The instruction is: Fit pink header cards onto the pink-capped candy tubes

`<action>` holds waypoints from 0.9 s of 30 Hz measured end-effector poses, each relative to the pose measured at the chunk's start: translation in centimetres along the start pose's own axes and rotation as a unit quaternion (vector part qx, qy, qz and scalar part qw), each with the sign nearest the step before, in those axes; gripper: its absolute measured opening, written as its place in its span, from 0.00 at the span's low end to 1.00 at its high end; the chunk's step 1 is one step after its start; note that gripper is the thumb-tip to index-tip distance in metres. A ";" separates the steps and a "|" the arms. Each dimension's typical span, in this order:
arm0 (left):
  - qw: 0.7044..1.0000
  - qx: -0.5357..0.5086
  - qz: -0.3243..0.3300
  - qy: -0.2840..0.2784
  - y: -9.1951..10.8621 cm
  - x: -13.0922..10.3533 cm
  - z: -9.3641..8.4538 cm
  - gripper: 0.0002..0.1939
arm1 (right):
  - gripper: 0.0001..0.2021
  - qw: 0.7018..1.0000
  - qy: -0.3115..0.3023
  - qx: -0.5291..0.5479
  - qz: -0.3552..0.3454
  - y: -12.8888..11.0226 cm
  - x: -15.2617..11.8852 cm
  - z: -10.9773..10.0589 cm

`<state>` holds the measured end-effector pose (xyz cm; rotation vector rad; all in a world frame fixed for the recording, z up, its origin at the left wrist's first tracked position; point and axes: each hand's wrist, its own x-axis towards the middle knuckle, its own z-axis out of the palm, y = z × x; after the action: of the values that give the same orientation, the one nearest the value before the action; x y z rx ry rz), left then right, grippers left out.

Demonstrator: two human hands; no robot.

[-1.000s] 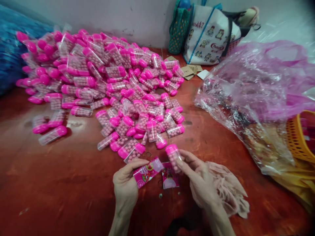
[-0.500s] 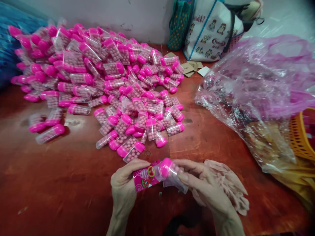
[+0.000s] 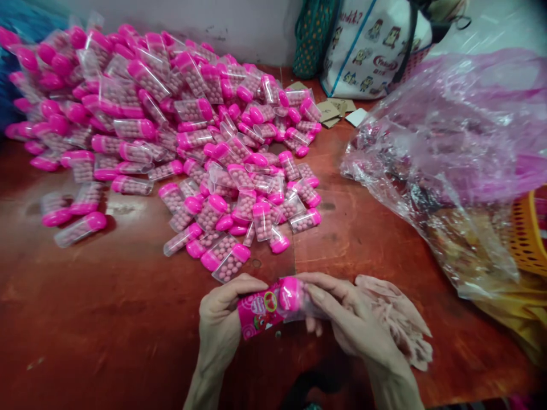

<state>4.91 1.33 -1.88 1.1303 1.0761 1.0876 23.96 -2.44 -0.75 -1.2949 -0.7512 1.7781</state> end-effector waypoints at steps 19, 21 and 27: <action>0.996 0.023 0.045 -0.076 -0.6 0.1 0.7 0.10 | 0.11 0.999 0.000 -0.047 0.000 0.2 -0.1 -0.1; 0.996 0.019 0.038 -0.074 -0.6 0.1 0.8 0.09 | 0.10 0.999 -0.007 -0.036 0.002 0.2 0.0 -0.2; 0.996 0.010 0.026 -0.084 -0.8 0.1 1.3 0.08 | 0.08 1.000 -0.021 -0.007 0.018 -0.3 0.1 -0.5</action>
<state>6.25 1.18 -2.50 1.2494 0.9320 1.0039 24.52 -2.19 -0.66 -1.2913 -0.7696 1.8368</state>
